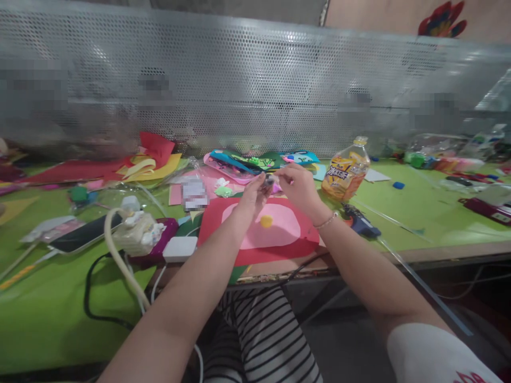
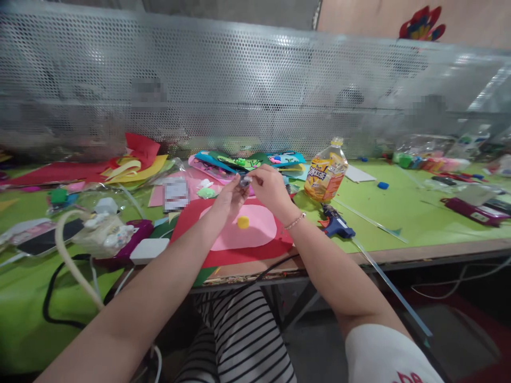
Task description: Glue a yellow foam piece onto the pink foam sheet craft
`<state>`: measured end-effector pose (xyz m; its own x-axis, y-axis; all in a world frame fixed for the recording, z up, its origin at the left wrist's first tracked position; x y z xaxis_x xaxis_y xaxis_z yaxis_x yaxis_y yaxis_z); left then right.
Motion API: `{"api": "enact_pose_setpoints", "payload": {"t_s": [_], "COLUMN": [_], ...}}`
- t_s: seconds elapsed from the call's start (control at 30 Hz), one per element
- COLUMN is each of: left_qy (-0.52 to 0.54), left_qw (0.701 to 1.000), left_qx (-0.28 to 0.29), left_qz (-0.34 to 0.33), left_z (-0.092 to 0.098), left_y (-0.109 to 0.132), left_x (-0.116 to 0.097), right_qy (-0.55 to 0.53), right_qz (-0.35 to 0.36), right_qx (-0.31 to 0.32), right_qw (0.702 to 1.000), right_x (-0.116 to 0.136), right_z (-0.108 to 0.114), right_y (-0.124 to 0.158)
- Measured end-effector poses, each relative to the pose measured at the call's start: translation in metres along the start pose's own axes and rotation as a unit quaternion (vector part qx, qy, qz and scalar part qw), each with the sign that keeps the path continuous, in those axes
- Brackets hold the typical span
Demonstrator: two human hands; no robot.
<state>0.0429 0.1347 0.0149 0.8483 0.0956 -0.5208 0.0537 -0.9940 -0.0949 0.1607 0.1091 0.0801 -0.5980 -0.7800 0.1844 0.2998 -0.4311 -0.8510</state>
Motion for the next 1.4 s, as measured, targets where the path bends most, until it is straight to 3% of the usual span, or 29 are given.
{"api": "enact_pose_setpoints", "payload": {"t_s": [0.17, 0.3, 0.57, 0.8, 1.17, 1.4], "left_qy": [-0.014, -0.025, -0.005, -0.029, -0.022, -0.011], "left_qw": [1.000, 0.999, 0.999, 0.999, 0.998, 0.999], "left_qx": [0.018, 0.018, -0.034, 0.031, -0.064, 0.025], "left_qz": [0.014, 0.009, 0.003, 0.029, 0.001, 0.036], "left_z": [-0.002, 0.000, 0.005, -0.001, 0.007, -0.007], "left_y": [0.000, -0.002, -0.005, -0.005, -0.006, -0.001], "left_x": [0.005, 0.003, -0.005, -0.003, -0.010, -0.004], "right_qy": [0.004, 0.008, 0.001, -0.002, -0.003, 0.007], "right_qz": [0.003, 0.018, 0.012, 0.055, 0.023, 0.032], "right_qx": [0.039, 0.024, -0.015, 0.056, -0.007, 0.041], "right_qw": [0.999, 1.000, 1.000, 0.997, 1.000, 0.999], "right_x": [0.001, 0.003, 0.000, 0.004, 0.003, 0.004], "right_z": [-0.013, -0.010, 0.002, -0.013, 0.003, -0.006], "right_y": [0.004, 0.003, 0.000, 0.004, 0.000, 0.002]}}
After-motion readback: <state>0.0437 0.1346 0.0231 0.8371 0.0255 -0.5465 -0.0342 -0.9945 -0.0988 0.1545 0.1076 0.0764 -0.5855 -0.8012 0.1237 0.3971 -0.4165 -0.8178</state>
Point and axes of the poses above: each hand's wrist, its own y-axis away from the middle knuckle, its own z-axis out of the back of the hand, x = y × z, the point moved 4 cm from there along -y, towards the middle knuckle, and after that the axes turned 7 degrees about y, right-handed, at the moved point
